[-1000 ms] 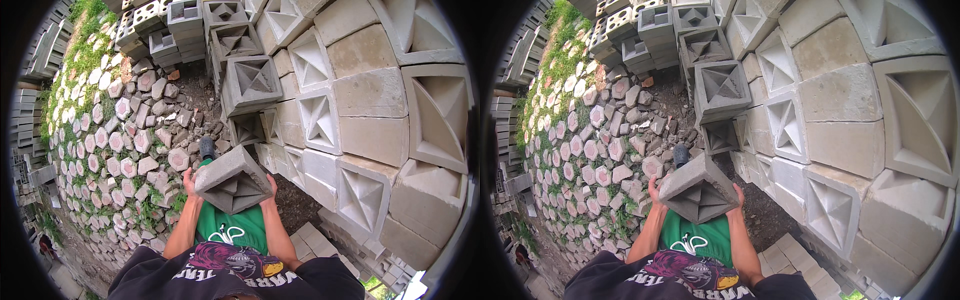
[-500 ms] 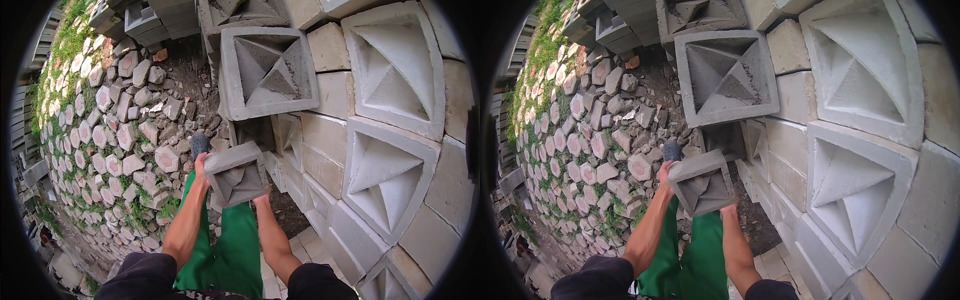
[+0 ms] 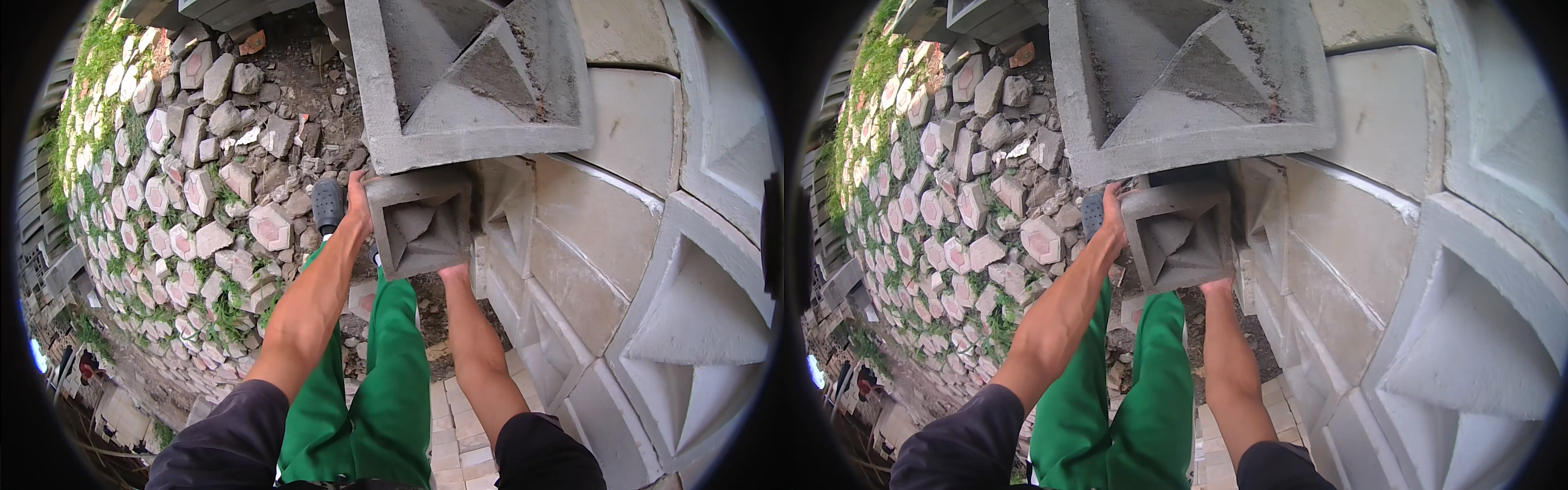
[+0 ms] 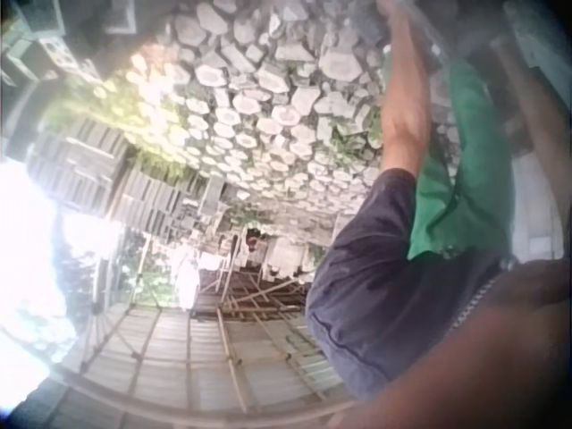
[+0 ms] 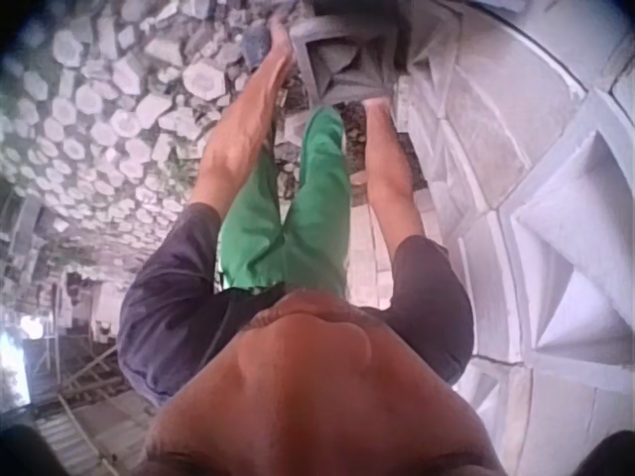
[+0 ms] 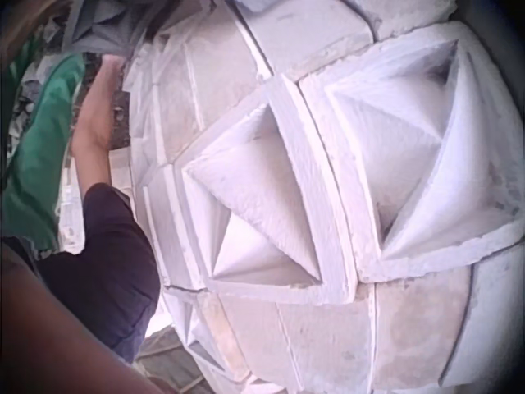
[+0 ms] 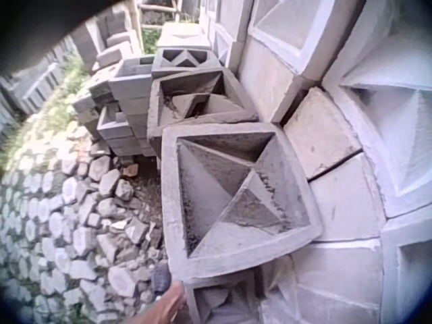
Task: The person repeatedly picks up hollow concrete blocks from a pile and carries them to a stacking area. They place each block on top of an existing stack, aligning it with the others. The person walks back and forth between the source pile and the stack throughout the video.
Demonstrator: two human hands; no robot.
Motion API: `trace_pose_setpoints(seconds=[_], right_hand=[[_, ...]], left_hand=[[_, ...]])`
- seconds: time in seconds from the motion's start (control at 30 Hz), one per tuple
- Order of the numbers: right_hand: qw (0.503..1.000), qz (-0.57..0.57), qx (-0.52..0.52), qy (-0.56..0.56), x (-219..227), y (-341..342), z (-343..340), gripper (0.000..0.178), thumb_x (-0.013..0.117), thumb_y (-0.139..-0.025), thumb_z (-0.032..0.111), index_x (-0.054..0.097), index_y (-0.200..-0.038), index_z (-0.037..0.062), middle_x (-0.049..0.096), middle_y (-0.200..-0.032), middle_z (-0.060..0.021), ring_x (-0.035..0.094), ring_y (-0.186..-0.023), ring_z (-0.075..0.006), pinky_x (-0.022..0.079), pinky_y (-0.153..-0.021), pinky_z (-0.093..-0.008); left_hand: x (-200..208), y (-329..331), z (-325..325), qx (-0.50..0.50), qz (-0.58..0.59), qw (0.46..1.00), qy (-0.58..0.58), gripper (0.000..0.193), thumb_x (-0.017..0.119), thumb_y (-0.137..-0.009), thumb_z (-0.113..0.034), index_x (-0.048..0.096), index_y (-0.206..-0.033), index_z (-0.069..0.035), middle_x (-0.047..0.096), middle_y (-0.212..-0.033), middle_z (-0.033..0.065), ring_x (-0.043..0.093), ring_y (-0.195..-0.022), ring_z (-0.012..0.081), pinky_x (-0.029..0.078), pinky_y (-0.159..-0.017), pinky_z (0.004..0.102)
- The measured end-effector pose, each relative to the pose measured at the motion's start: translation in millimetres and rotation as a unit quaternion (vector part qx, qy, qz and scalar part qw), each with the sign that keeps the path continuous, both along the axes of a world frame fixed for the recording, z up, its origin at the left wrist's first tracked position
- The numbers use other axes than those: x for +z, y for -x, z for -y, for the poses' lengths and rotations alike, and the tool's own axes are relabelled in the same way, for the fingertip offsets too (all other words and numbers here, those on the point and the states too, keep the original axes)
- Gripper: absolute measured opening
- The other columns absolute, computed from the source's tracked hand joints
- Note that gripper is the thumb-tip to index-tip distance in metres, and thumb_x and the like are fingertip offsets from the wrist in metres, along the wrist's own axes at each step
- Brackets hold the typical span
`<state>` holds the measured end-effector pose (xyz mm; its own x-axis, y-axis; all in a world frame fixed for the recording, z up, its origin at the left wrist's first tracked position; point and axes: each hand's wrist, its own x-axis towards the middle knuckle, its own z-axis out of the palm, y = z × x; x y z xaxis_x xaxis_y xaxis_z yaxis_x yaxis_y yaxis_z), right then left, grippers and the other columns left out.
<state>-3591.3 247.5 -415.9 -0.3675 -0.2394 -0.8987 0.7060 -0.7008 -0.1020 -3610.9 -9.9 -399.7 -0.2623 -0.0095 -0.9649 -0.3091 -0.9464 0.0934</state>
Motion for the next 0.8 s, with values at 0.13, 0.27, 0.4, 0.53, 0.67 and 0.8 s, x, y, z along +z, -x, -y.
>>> trace_pose_setpoints(seconds=[0.13,0.27,0.4,0.53,0.67,0.8], right_hand=[[1.0,0.0,-0.008,0.003,2.7,2.6,2.3,0.051,0.029,-0.099,0.037,0.038,-0.14,0.0082,0.035,-0.146,-0.0119,0.031,-0.134,-0.0338,0.025,-0.111,-0.0513],[0.999,-0.03,0.014,0.009,4.0,4.7,2.4,0.054,0.021,-0.098,0.038,0.034,-0.143,0.0109,0.032,-0.148,-0.0125,0.027,-0.136,-0.034,0.024,-0.111,-0.0517],[0.995,-0.063,0.078,-0.011,-7.0,-1.4,14.9,0.058,0.025,-0.096,0.044,0.033,-0.143,0.0105,0.032,-0.148,-0.0106,0.027,-0.137,-0.033,0.022,-0.111,-0.0521],[0.999,0.01,-0.028,0.013,8.5,5.3,20.4,0.059,0.026,-0.096,0.046,0.036,-0.142,0.0108,0.033,-0.148,-0.0097,0.026,-0.137,-0.0331,0.021,-0.112,-0.0533],[0.995,0.003,-0.091,0.038,27.0,-7.4,35.3,0.057,0.028,-0.095,0.044,0.039,-0.14,0.0111,0.035,-0.147,-0.0097,0.028,-0.136,-0.0344,0.021,-0.111,-0.0534],[0.992,-0.033,-0.098,0.072,22.8,-14.3,41.1,0.056,0.03,-0.095,0.043,0.04,-0.14,0.0114,0.036,-0.146,-0.0097,0.03,-0.135,-0.0347,0.022,-0.111,-0.0529]], left_hand=[[1.8,5.6,1.3,-0.02,0.02,1.0,0.011,0.06,0.04,-0.082,-0.055,0.056,-0.107,-0.003,0.063,-0.096,0.0158,0.059,-0.088,0.0296,0.048,-0.079,0.045],[-37.9,2.8,1.5,-0.033,0.042,0.998,0.043,0.057,0.036,-0.084,-0.052,0.057,-0.104,-0.002,0.063,-0.096,0.0146,0.059,-0.089,0.0292,0.047,-0.082,0.0453],[-73.6,2.4,16.5,-0.022,0.029,0.998,0.053,0.058,0.029,-0.088,-0.048,0.057,-0.108,-0.001,0.063,-0.101,0.0134,0.059,-0.092,0.0276,0.047,-0.084,0.044],[-62.0,19.5,11.8,-0.036,0.008,0.998,0.05,0.06,0.025,-0.09,-0.047,0.056,-0.116,-0.002,0.062,-0.113,0.0139,0.059,-0.1,0.0277,0.046,-0.089,0.043],[-45.3,5.2,10.0,-0.068,0.006,0.998,-0.002,0.059,0.025,-0.09,-0.046,0.056,-0.118,-0.005,0.061,-0.116,0.0137,0.059,-0.101,0.0293,0.045,-0.091,0.0454],[-46.6,-6.6,13.8,-0.091,0.004,0.994,-0.067,0.061,0.027,-0.09,-0.052,0.057,-0.118,-0.006,0.061,-0.118,0.0136,0.058,-0.103,0.0303,0.045,-0.092,0.0475]])
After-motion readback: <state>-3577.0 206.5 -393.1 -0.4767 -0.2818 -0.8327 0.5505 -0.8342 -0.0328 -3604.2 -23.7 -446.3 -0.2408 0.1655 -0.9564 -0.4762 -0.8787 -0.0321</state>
